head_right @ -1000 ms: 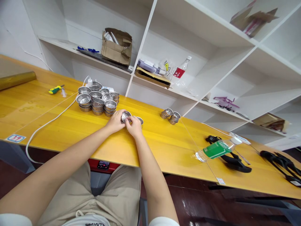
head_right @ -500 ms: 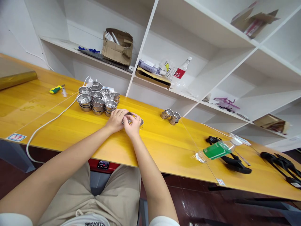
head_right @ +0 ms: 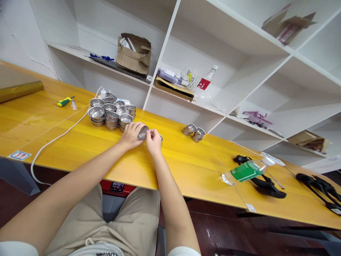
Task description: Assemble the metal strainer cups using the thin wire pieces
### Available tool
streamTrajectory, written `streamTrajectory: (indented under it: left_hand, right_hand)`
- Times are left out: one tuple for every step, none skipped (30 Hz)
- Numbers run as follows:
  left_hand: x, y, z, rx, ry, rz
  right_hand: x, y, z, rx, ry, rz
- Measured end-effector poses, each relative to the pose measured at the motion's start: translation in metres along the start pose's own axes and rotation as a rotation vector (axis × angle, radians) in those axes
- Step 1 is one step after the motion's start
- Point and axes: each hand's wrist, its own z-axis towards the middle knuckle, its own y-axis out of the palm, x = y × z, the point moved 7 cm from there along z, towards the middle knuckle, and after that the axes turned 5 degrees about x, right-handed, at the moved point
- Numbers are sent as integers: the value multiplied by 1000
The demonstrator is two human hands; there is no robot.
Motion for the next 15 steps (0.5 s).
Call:
streamTrajectory:
  left_hand:
    - [0,0,0,2,1,-1]
    - [-1,0,0,-3,5,-5]
    - [0,1,-1,-11,14,-12]
    - [1,1,-1,-22,30,-22]
    - [3,3,-1,-36,52,-34]
    - [4,4,-2,-51,75,-46]
    - [6,5,-2,-65,94,-58]
    - [8,5,-2,-81,110,-67]
    - [9,6,-2,-94,120,-74]
    - [10,6,-2,-106,128,-80]
    - [11,6,-1,-114,136,-82]
    - [12,6,-1,-119,142,-81]
    - [13,6,0,-120,148,-77]
    - [13,5,1,-117,151,-70]
    - [14,4,1,-113,152,-61]
  right_hand:
    - [2,5,0,-57,62,113]
    - [5,10,-1,-103,125,220]
    - [7,14,-2,-142,190,311]
    - [10,18,-3,-186,263,381]
    - [12,22,-4,-226,335,437]
    - [15,24,-5,-262,401,481]
    - [16,26,-6,-298,457,513]
    - [17,27,-8,-330,500,533]
    - [17,27,-9,-355,529,541]
    - [17,27,-9,-370,546,543]
    - [17,27,-9,-371,553,544]
    - [17,26,-9,-363,556,545]
    - [16,25,-9,-343,553,549]
    - [16,24,-9,-316,544,557]
    - [16,23,-8,-289,534,567]
